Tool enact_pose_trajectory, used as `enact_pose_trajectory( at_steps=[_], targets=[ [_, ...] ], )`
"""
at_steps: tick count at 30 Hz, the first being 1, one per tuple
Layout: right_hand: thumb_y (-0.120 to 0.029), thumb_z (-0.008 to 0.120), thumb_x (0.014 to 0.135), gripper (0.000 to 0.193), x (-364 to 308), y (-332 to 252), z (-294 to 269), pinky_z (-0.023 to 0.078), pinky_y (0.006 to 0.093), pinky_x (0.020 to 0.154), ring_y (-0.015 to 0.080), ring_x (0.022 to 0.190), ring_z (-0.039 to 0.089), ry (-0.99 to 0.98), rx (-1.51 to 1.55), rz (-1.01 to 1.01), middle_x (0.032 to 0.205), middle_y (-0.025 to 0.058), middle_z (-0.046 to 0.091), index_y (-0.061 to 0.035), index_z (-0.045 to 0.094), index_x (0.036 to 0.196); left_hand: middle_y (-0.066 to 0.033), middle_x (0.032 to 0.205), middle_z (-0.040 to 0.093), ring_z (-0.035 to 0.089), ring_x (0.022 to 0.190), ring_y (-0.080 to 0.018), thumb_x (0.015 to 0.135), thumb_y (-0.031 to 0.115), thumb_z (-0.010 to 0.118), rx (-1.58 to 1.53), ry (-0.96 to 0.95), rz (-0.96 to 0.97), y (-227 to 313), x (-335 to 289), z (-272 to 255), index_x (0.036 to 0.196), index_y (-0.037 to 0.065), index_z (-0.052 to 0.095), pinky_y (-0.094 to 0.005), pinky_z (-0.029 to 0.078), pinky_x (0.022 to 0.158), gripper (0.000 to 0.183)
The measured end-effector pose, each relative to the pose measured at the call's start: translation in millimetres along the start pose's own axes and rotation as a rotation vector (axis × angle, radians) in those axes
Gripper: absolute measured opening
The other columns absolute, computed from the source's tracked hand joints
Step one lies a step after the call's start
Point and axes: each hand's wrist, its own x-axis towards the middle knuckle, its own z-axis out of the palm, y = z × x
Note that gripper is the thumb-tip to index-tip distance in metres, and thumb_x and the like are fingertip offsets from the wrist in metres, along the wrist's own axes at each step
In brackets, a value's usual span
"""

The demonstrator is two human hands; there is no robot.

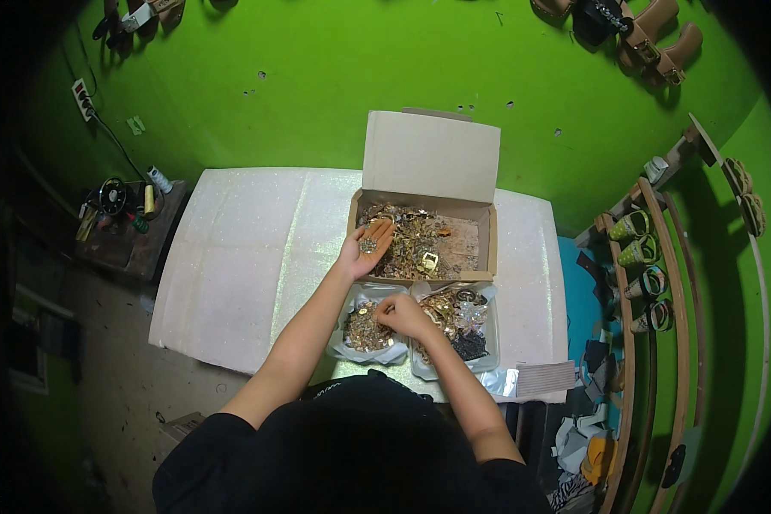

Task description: Sorting through a box of metal shoe buckles and placing them into white bins.

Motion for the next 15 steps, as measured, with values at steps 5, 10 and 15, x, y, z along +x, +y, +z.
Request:
enact_pose_trajectory(
  at_steps=[5,10,15],
  targets=[
    [-0.002,0.063,0.064,0.014,7.8,-9.6,-18.0,0.042,0.0214,0.056,0.0062,0.057,0.048,-0.018,0.065,-0.037,0.061,0.0000,0.054,0.0005,0.058,0.076,-0.0156,0.113,0.047,0.041,0.111,-0.0266,0.089,0.026,0.018,0.030,-0.017,-0.003,-2.0,-1.7,-1.1,0.103,-0.004,0.045,-0.0384,0.041,0.088,0.043],
    [-0.001,0.059,0.063,0.016,12.7,-22.4,-28.9,0.042,0.0213,0.058,0.0085,0.060,0.050,0.018,-0.013,-0.167,0.066,0.0025,0.053,0.0006,0.058,0.078,-0.0158,0.116,0.045,0.041,0.112,-0.0270,0.089,0.027,0.018,0.042,-0.019,-0.018,-1.5,-4.2,-1.0,0.109,-0.004,0.042,-0.0385,0.039,0.089,0.044],
    [-0.004,0.056,0.065,0.017,46.2,-39.8,-37.7,0.044,0.0307,0.068,0.0236,0.073,0.054,0.357,-0.196,-0.344,0.080,0.0141,0.054,0.0016,0.058,0.082,-0.0177,0.113,0.047,0.041,0.110,-0.0270,0.090,0.033,0.017,0.128,-0.048,-0.016,-6.6,-8.7,1.1,0.109,-0.004,0.043,-0.0371,0.034,0.093,0.050]
  ],
)
